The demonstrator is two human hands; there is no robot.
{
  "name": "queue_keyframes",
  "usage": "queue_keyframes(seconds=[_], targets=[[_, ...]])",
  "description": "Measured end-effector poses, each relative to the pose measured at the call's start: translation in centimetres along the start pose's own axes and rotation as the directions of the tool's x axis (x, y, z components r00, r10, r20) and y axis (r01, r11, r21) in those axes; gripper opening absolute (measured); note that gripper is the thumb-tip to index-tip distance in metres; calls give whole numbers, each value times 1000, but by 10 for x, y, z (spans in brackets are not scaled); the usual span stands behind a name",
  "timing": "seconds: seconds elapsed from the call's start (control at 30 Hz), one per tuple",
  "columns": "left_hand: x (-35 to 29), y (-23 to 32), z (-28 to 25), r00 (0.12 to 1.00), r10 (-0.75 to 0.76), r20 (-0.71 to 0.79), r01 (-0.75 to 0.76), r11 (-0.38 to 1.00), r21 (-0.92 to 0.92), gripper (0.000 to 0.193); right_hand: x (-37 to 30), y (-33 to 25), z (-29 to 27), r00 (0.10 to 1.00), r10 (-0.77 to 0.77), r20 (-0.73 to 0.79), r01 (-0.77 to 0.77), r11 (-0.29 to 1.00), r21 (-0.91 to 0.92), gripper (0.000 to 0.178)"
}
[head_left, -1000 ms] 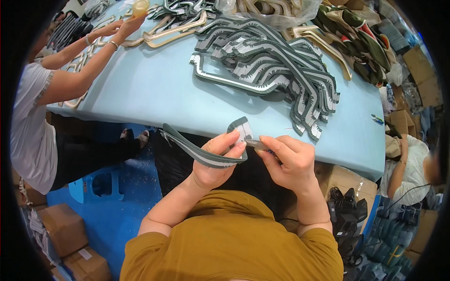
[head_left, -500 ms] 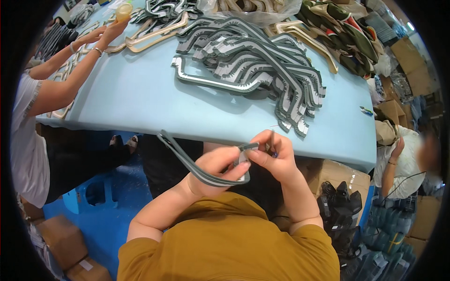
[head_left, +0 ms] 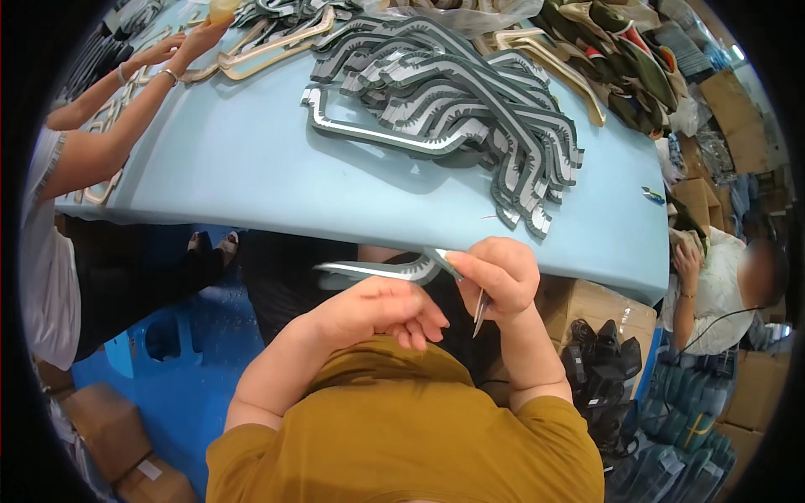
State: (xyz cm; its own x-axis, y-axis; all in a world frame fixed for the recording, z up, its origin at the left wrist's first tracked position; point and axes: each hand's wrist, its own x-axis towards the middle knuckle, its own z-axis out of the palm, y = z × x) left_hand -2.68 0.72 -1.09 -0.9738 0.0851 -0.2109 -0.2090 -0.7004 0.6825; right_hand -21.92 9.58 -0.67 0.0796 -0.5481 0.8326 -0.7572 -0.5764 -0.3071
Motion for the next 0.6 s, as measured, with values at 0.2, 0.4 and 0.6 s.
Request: queue_keyframes(seconds=[0.2, 0.4, 0.6], targets=[[7, 9, 1, 978, 27, -207, -84, 959, -271, 36, 5, -4, 4, 984, -122, 130, 127, 991, -31, 35], [4, 6, 12, 696, 380, -609, -325, 923, 204, 21, 0, -13, 2, 912, 377, 164, -362, 925, -115, 49], [4, 8, 8, 608, 448, -656, -388, 888, 247, 20, 16, -25, -3, 851, 444, 279, -416, 896, -156, 36]])
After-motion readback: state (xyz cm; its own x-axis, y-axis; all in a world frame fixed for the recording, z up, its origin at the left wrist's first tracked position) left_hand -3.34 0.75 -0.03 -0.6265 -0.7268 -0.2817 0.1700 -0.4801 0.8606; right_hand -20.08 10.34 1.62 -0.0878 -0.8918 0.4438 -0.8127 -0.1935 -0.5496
